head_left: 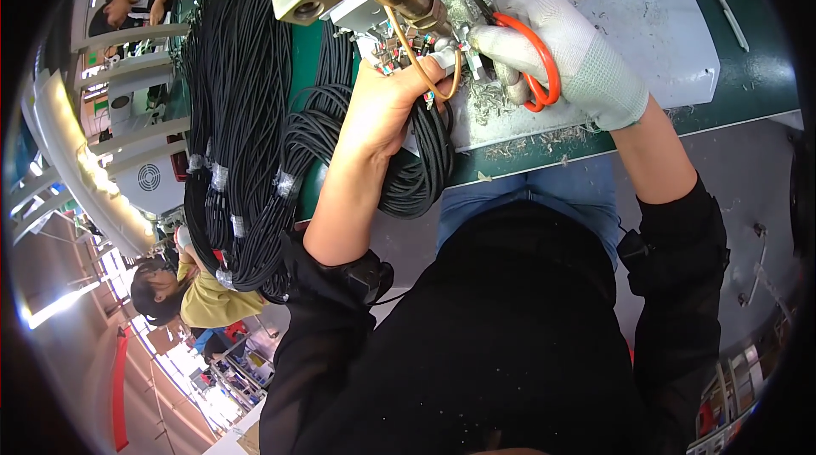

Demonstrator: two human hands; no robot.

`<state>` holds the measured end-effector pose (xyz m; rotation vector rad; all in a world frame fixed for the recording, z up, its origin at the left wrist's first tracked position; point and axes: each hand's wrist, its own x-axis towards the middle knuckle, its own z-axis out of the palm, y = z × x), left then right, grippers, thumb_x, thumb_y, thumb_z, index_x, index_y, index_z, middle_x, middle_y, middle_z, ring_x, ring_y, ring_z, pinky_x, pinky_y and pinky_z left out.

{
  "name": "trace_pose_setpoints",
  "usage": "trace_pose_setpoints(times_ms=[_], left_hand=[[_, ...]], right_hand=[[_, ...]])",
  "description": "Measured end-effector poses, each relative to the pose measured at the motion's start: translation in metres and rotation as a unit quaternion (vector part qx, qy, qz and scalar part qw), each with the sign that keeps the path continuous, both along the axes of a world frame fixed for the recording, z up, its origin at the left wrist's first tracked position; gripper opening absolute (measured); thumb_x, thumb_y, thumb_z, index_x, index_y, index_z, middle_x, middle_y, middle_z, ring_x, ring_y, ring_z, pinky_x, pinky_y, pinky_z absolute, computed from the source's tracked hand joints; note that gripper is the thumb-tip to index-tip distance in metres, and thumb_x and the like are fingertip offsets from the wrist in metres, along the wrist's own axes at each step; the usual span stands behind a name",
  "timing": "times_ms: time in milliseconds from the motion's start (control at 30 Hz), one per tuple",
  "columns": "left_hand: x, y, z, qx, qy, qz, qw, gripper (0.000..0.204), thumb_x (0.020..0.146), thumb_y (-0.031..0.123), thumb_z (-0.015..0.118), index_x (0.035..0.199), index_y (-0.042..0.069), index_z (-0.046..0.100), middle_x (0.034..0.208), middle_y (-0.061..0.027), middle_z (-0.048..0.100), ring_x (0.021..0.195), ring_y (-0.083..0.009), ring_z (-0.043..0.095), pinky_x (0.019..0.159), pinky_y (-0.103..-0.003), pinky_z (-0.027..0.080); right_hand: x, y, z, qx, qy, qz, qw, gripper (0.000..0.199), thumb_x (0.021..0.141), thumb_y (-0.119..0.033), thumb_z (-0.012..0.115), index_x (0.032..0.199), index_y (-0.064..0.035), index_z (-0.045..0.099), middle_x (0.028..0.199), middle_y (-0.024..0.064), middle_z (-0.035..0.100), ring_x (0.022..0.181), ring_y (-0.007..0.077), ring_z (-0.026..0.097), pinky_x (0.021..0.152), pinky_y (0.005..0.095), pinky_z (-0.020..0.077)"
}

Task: The person puts on a glove, picks up a bundle of cables, and uses shears to trim the ends of the connectors. They then place the connectors into a machine and use the shears to trim them again.

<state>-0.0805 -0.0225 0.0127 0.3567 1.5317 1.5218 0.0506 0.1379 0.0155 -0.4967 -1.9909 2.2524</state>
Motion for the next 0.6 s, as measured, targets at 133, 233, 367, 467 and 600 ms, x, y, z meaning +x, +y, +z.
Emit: trace_pose_setpoints(times_ms=[133,233,367,467,600], left_hand=[[0.000,0.002,0.002,-0.007,0.026,-0.003,1.000,0.016,0.078,0.004,0.066,0.092,0.000,0.059,0.075,-0.0057,0.062,0.061,-0.0138,0.060,0.055,-0.025,0.048],[0.001,0.004,0.004,-0.020,0.048,-0.004,0.999,0.016,0.077,0.002,0.065,0.092,0.000,0.059,0.074,-0.0055,0.061,0.060,-0.0136,0.059,0.054,-0.025,0.048],[0.002,0.003,0.002,-0.002,0.043,0.001,0.999,0.016,0.077,0.002,0.064,0.092,-0.001,0.059,0.072,-0.0046,0.060,0.060,-0.0128,0.059,0.055,-0.025,0.048],[0.005,0.003,0.006,-0.003,0.050,0.002,0.999,0.015,0.077,0.002,0.063,0.092,-0.001,0.059,0.069,-0.0037,0.059,0.058,-0.0118,0.058,0.054,-0.025,0.048],[0.006,0.006,0.009,-0.011,0.060,0.007,0.998,0.015,0.077,0.001,0.062,0.091,-0.001,0.058,0.070,-0.0034,0.058,0.058,-0.0109,0.056,0.053,-0.024,0.047]], right_hand=[[-0.001,0.001,-0.001,0.004,0.010,0.002,1.000,0.031,0.086,-0.028,0.060,0.073,0.0000,0.054,0.052,0.0036,0.053,0.044,0.0098,0.051,0.042,0.0243,0.0408],[-0.002,0.003,-0.008,0.081,0.073,0.008,0.994,0.031,0.086,-0.028,0.060,0.075,0.0003,0.056,0.052,0.0035,0.053,0.044,0.0094,0.051,0.042,0.0237,0.0409],[-0.003,0.004,-0.011,0.144,0.114,0.020,0.983,0.031,0.086,-0.029,0.060,0.077,0.0008,0.058,0.052,0.0034,0.053,0.044,0.0089,0.051,0.042,0.0232,0.0411],[-0.003,0.003,-0.009,0.125,0.101,0.017,0.987,0.031,0.086,-0.029,0.060,0.079,0.0011,0.058,0.052,0.0033,0.053,0.044,0.0087,0.052,0.042,0.0230,0.0412],[-0.003,0.004,-0.010,0.092,0.094,0.015,0.991,0.031,0.087,-0.029,0.060,0.079,0.0015,0.059,0.053,0.0032,0.053,0.045,0.0086,0.052,0.042,0.0228,0.0413]])
